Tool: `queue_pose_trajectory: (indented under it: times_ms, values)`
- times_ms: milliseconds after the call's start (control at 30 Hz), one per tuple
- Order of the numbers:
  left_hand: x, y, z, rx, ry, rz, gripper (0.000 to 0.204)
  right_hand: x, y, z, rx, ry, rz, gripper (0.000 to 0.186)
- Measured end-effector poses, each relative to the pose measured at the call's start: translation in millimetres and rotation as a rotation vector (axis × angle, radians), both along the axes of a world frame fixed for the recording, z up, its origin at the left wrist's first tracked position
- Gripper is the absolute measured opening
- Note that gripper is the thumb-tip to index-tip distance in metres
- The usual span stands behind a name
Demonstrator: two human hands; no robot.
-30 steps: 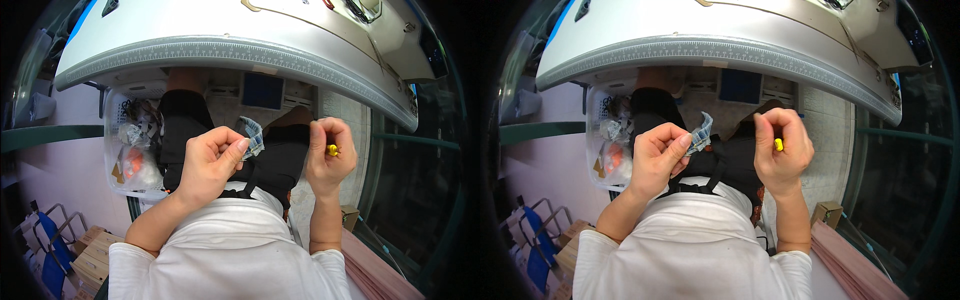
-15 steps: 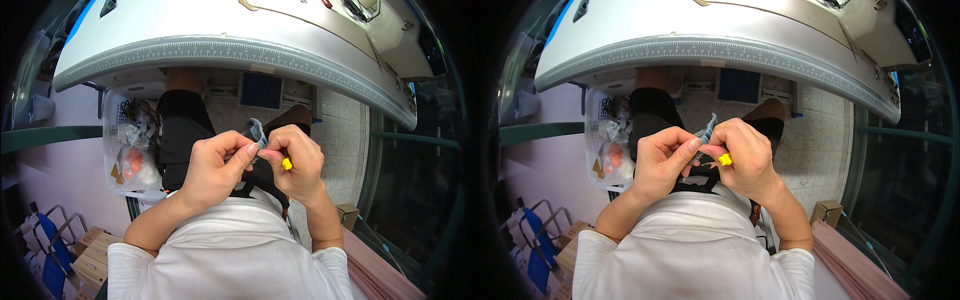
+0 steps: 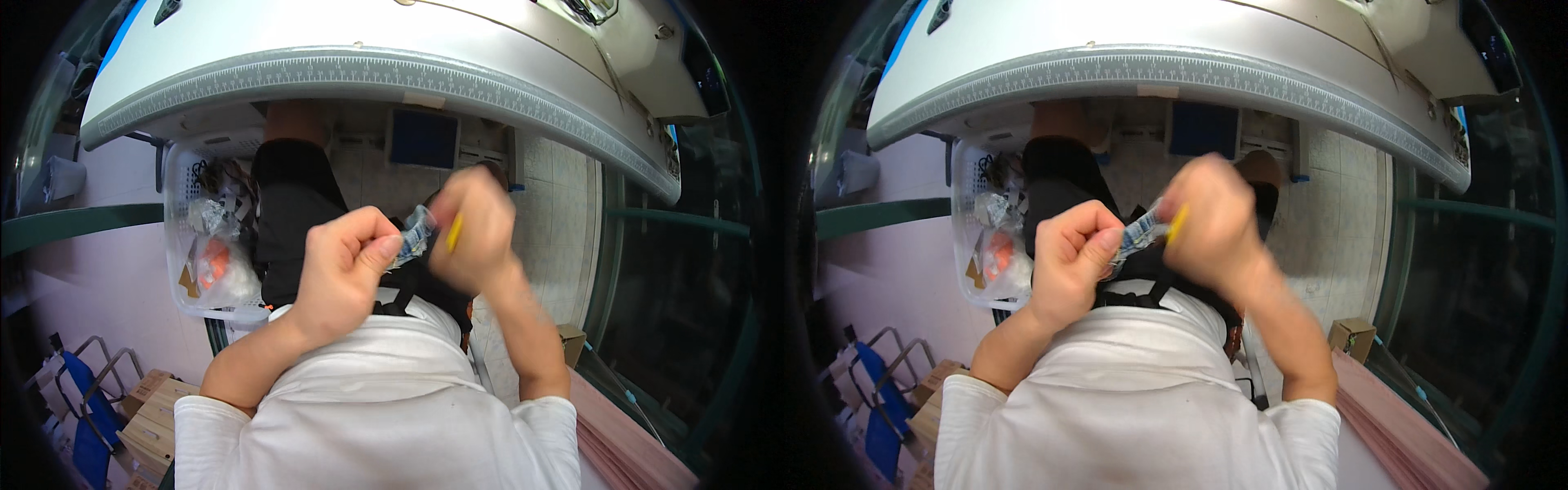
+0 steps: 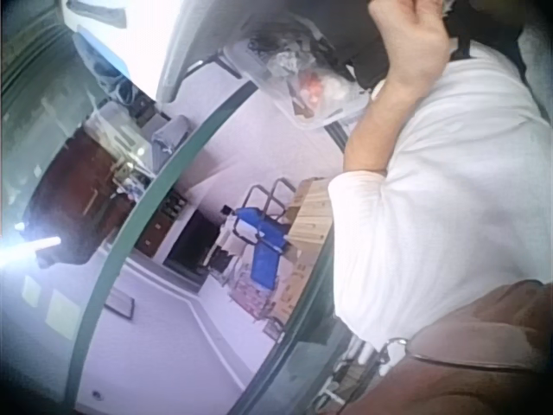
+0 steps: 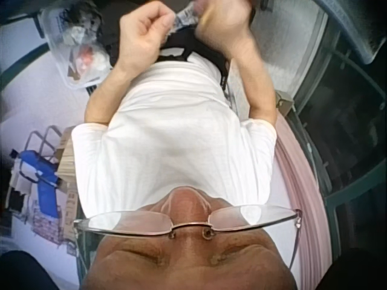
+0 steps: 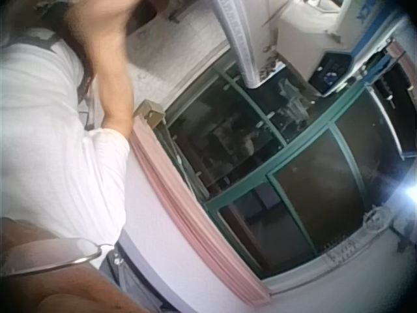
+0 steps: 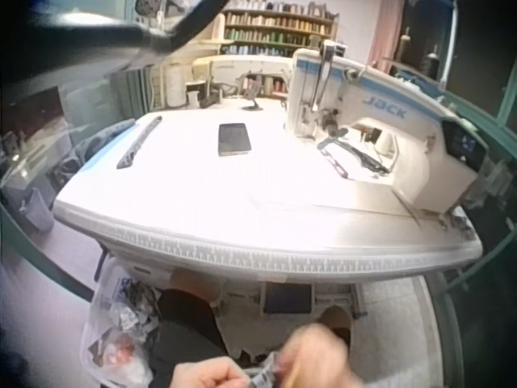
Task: The person is using a seam ripper to remove stitches from a blue denim strap by hand.
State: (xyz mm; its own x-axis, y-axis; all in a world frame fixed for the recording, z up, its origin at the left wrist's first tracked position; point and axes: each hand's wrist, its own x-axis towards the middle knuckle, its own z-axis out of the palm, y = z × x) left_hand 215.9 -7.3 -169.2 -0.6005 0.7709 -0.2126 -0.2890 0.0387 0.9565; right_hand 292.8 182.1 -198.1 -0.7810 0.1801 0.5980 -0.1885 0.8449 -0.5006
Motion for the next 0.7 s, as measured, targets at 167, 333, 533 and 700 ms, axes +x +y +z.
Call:
queue_pose_trajectory:
  times_ms: [167, 333, 533, 700]
  values:
    - [-7.4, 0.7, 1.6, 0.087, -0.275, 0.060, 0.020, 0.7, 10.5, -1.5, -0.345, -0.189, -0.112, 0.015]
    - [-10.6, -0.7, -1.7, 0.083, -0.267, -0.004, 0.017, 20.9, -0.5, 1.4, -0.782, -0.168, 0.141, 0.029]
    - [-17.1, -2.2, 10.9, 0.003, -0.188, -0.078, 0.014, 15.2, -3.5, 29.1, -0.708, -0.419, 0.349, 0.018]
    - [-15.4, -6.9, 6.8, -0.052, 1.019, 0.071, 0.015, 14.9, -18.0, 35.6, -0.172, -0.029, 0.157, 0.018]
